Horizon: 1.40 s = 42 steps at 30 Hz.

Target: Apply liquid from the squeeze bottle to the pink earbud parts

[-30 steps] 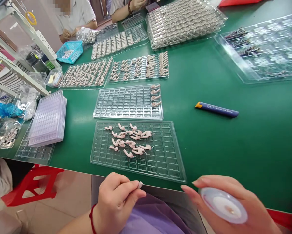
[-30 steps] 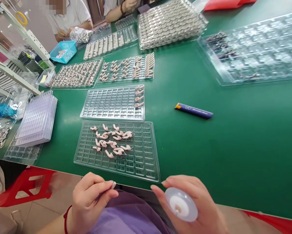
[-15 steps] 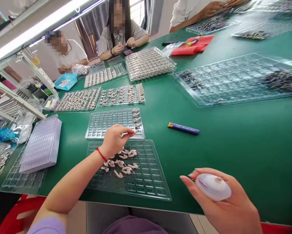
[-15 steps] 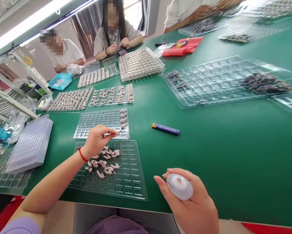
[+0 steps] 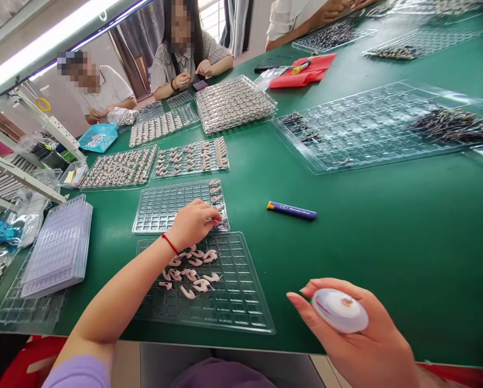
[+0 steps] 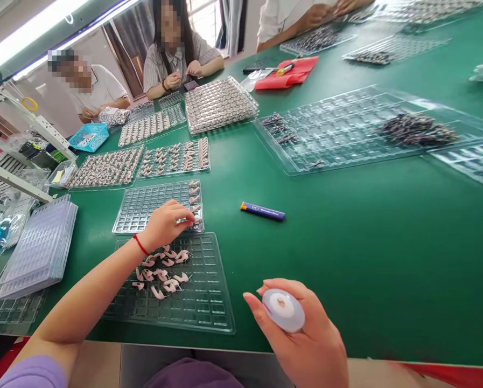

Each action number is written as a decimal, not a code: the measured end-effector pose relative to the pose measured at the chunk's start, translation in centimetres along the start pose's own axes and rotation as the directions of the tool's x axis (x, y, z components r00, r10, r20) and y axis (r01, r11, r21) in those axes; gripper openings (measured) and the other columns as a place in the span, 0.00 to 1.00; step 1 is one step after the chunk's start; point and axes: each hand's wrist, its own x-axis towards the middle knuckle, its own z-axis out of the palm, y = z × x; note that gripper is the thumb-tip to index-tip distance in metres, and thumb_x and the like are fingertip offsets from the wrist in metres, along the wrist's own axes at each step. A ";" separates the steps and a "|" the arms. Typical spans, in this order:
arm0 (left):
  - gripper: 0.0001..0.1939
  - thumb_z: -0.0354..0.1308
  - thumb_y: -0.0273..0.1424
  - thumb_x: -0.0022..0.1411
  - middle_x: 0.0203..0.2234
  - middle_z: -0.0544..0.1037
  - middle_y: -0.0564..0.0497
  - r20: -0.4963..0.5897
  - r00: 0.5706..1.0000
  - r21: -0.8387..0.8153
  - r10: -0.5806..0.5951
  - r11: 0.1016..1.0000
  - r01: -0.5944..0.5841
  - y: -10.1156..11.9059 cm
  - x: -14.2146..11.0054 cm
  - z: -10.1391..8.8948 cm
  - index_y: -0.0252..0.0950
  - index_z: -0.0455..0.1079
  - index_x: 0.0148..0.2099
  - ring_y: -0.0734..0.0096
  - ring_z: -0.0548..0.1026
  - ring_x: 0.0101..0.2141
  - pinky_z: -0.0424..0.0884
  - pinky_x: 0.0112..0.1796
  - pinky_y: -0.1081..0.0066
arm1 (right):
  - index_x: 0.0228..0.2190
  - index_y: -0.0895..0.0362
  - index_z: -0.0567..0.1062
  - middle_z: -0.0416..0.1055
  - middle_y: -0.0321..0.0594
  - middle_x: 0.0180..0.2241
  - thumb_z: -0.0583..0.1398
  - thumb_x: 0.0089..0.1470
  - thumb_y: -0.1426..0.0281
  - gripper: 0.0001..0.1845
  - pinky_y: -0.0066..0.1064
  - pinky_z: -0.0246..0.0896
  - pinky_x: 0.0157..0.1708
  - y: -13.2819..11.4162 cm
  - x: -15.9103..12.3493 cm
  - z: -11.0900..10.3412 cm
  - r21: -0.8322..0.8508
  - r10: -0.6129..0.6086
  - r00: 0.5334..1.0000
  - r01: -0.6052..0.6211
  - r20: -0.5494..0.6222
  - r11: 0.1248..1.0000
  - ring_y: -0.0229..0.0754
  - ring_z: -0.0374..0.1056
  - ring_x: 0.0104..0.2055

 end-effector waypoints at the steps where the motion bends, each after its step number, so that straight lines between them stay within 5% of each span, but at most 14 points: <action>1: 0.05 0.61 0.24 0.62 0.36 0.81 0.50 -0.003 1.000 -0.008 -0.019 1.000 0.019 0.1 -0.1 -0.3 0.38 0.77 0.36 0.64 0.73 0.42 0.67 0.43 0.68 | 0.34 0.51 0.72 0.74 0.38 0.29 0.64 0.50 0.48 0.21 0.29 0.68 0.26 0.0 0.0 0.0 -0.003 0.009 1.000 -0.009 -0.002 1.000 0.41 0.72 0.28; 4: 0.02 0.64 0.27 0.60 0.32 0.79 0.50 0.016 0.998 -0.048 -0.065 0.997 0.066 0.9 -1.1 -1.5 0.37 0.78 0.34 0.66 0.74 0.37 0.68 0.39 0.70 | 0.34 0.51 0.72 0.74 0.38 0.28 0.64 0.49 0.48 0.21 0.30 0.68 0.26 -0.1 -0.1 0.1 0.005 0.049 0.999 -0.049 -0.010 0.999 0.42 0.72 0.28; 9: 0.12 0.70 0.41 0.51 0.23 0.75 0.55 0.152 0.981 -0.049 -0.122 0.990 0.131 2.9 -4.0 -2.1 0.38 0.77 0.32 0.69 0.74 0.28 0.63 0.26 0.73 | 0.36 0.51 0.72 0.74 0.37 0.27 0.65 0.48 0.49 0.21 0.31 0.69 0.28 -0.1 -0.1 0.2 0.037 0.075 0.997 -0.075 -0.008 0.996 0.42 0.72 0.28; 14: 0.08 0.68 0.37 0.56 0.25 0.75 0.53 0.126 0.968 0.060 -0.217 0.976 0.211 4.0 -5.6 -0.9 0.37 0.77 0.33 0.68 0.74 0.29 0.63 0.27 0.71 | 0.36 0.52 0.73 0.75 0.38 0.29 0.64 0.49 0.48 0.21 0.32 0.68 0.27 0.2 -0.1 0.3 0.006 0.033 0.999 -0.033 -0.011 0.999 0.42 0.72 0.28; 22: 0.11 0.54 0.31 0.68 0.27 0.79 0.51 0.103 0.980 0.096 -0.170 0.982 0.160 5.2 -8.1 -0.8 0.37 0.77 0.37 0.67 0.76 0.31 0.66 0.32 0.70 | 0.36 0.52 0.73 0.76 0.38 0.29 0.64 0.48 0.46 0.24 0.31 0.68 0.26 0.5 -0.1 0.4 -0.013 0.036 0.999 -0.036 -0.001 0.999 0.42 0.73 0.28; 30: 0.09 0.62 0.36 0.63 0.32 0.78 0.49 0.121 0.974 0.074 -0.191 0.980 0.183 5.1 -8.0 -0.1 0.38 0.79 0.39 0.65 0.76 0.34 0.68 0.33 0.70 | 0.36 0.52 0.72 0.76 0.38 0.30 0.64 0.50 0.49 0.21 0.30 0.67 0.26 0.8 0.0 0.6 -0.004 0.004 1.000 -0.004 0.007 1.000 0.41 0.73 0.28; 34: 0.09 0.59 0.33 0.65 0.31 0.78 0.52 0.170 0.971 0.016 -0.168 0.986 0.168 5.4 -7.6 -0.8 0.39 0.80 0.37 0.69 0.76 0.34 0.67 0.34 0.72 | 0.36 0.52 0.72 0.77 0.37 0.31 0.63 0.54 0.55 0.15 0.28 0.68 0.26 -0.6 0.8 0.7 0.028 -0.092 0.982 0.089 0.167 0.996 0.40 0.73 0.28; 38: 0.10 0.63 0.39 0.62 0.31 0.78 0.53 0.214 0.968 -0.019 -0.128 0.991 0.135 5.5 -7.6 -1.3 0.40 0.80 0.40 0.69 0.76 0.33 0.67 0.32 0.73 | 0.39 0.51 0.74 0.78 0.38 0.37 0.61 0.56 0.62 0.09 0.30 0.69 0.33 -2.6 2.1 2.4 0.079 -0.215 0.890 0.200 0.402 0.977 0.42 0.74 0.35; 42: 0.10 0.67 0.37 0.57 0.29 0.76 0.52 0.205 0.976 0.008 -0.072 0.997 0.071 5.4 -8.1 -0.9 0.39 0.80 0.40 0.67 0.75 0.32 0.65 0.30 0.72 | 0.35 0.50 0.75 0.77 0.36 0.32 0.63 0.50 0.63 0.08 0.32 0.67 0.30 -3.2 2.8 4.3 0.077 -0.214 0.831 0.204 0.513 0.976 0.44 0.73 0.32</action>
